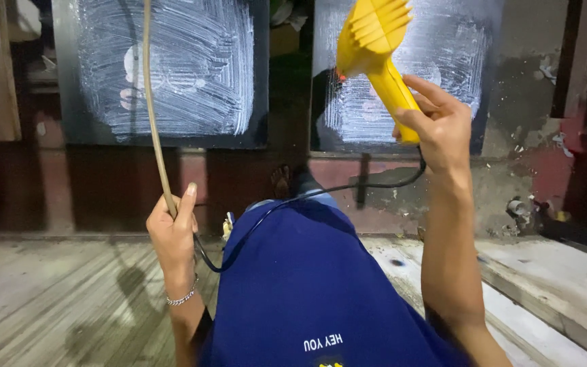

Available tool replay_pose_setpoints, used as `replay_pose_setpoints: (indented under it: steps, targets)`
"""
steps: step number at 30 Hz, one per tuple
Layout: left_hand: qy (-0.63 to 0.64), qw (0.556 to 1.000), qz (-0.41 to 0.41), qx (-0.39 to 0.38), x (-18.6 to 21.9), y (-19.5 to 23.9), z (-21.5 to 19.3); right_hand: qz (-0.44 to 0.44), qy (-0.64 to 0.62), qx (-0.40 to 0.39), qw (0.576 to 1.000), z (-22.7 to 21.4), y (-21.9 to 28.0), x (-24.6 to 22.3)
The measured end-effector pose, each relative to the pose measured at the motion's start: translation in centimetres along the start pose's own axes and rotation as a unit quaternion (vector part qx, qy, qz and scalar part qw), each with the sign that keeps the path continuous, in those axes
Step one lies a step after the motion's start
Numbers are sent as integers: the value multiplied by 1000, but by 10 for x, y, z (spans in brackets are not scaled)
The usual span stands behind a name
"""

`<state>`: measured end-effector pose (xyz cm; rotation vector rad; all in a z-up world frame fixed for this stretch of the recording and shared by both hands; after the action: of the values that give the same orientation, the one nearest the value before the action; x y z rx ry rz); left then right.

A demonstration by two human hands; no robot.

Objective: Using a handheld heat gun to dry adhesive or ink on a series of boards mounted on a production rack.

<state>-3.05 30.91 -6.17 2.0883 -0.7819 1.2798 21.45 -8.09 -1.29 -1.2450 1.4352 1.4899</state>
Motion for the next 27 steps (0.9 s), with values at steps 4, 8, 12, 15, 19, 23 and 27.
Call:
replay_pose_setpoints:
  steps: [4, 8, 12, 15, 19, 23, 27]
  targets:
    - [0, 1000, 8, -5, -8, -2, 3, 34, 39, 7, 999, -16, 19, 5]
    - [-8, 1000, -2, -7, 3, -1, 4, 48, 49, 22, 997, -7, 24, -6]
    - [-7, 1000, -2, -3, -2, 1, 1, 9, 21, 17, 1000, -1, 6, -1]
    - [-5, 1000, -3, -4, -11, -1, 4, 15, 23, 16, 1000, -5, 12, -4]
    - [-4, 1000, -1, -1, -10, 4, 4, 54, 42, 22, 997, -9, 24, -4]
    - [-2, 1000, -4, -1, 2, 8, 4, 29, 22, 0, 999, 1, 4, 0]
    - [-2, 1000, -4, -4, -5, 7, 1, 18, 22, -9, 1000, 8, 3, -5]
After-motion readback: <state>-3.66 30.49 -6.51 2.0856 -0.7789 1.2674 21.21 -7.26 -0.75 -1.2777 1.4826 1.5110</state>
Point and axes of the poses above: each hand's wrist, its own y-axis away from the middle knuckle, its own z-axis out of the palm, x = y × z, the point moved 9 cm from there along -y, towards the middle knuckle, and after that the axes turned 10 degrees about z, right-handed, at the moved point
